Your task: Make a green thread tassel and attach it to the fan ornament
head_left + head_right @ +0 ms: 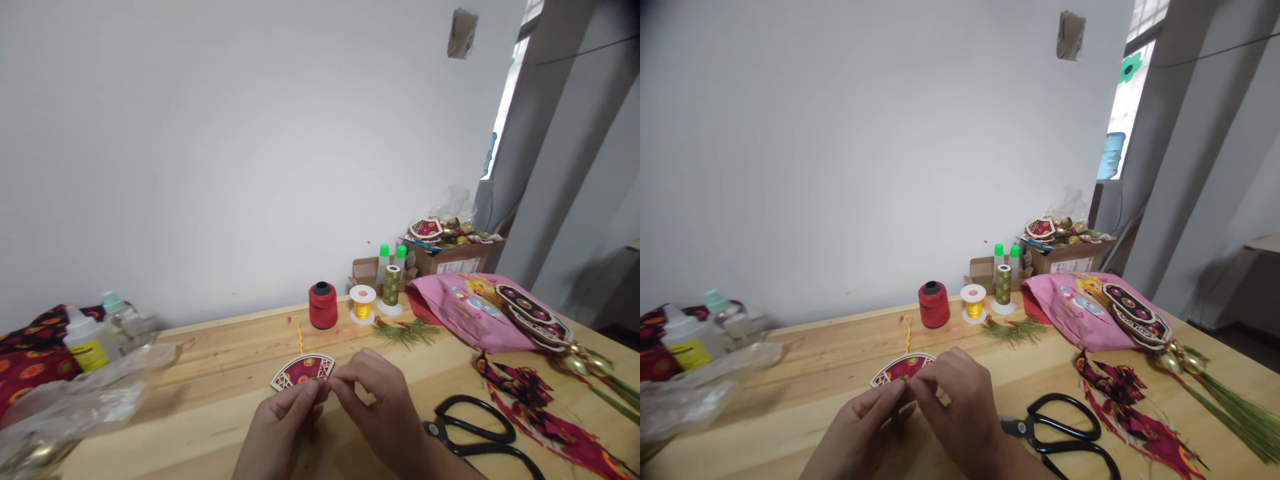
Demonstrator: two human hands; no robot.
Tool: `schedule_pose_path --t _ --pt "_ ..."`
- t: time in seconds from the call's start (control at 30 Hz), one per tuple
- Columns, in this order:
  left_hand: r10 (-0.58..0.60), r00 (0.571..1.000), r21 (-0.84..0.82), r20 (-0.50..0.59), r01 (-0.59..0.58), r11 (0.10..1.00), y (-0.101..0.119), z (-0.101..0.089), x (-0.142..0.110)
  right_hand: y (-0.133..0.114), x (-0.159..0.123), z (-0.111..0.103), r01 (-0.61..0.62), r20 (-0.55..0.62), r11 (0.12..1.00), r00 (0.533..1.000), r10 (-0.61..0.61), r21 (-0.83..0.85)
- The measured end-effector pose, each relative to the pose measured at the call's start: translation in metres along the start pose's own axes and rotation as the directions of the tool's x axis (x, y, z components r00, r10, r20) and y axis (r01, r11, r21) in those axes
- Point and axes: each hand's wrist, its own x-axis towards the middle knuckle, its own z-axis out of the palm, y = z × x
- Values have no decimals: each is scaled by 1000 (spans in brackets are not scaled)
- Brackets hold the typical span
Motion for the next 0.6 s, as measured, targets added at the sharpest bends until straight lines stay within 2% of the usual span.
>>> schedule_pose_path --t 0.13,0.33,0.6 --pt "-19 1000 -46 13 20 999 2 0 -1 1 1 0 5 -34 1000 999 -4 19" --pt "-15 995 -66 97 22 998 1 -4 2 1 0 1 93 40 996 995 -92 -11" --pt "-82 988 -292 131 117 949 2 0 1 4 0 7 135 83 990 988 -131 -39"
